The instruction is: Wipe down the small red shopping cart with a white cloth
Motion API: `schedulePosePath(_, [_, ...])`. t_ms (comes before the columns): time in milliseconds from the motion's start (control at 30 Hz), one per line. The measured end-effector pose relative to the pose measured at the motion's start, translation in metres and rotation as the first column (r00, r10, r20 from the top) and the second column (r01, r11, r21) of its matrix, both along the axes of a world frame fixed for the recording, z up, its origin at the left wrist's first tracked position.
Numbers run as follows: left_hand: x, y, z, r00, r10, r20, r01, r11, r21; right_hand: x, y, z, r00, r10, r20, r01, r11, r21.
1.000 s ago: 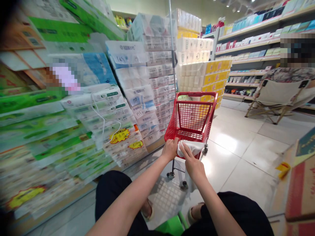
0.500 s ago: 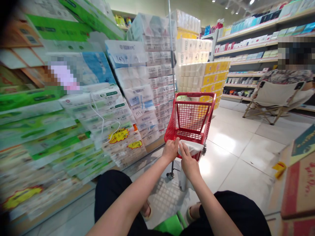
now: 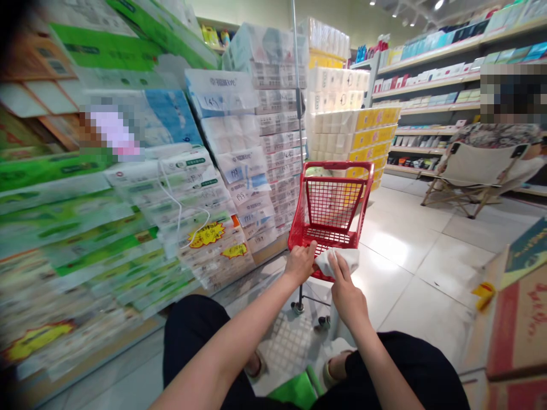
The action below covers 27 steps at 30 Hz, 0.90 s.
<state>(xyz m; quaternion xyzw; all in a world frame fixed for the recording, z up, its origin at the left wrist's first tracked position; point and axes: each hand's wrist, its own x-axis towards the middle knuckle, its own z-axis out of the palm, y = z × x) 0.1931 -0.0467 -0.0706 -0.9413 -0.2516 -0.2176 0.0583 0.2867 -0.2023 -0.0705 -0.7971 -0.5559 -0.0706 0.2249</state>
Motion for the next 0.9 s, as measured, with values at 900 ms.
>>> schedulePosePath(900, [-0.043, 0.029, 0.003, 0.999, -0.004, 0.036, 0.001, 0.995, 0.103, -0.031, 0.041, -0.011, 0.993, 0.056, 0.103, -0.05, 0.997, -0.056])
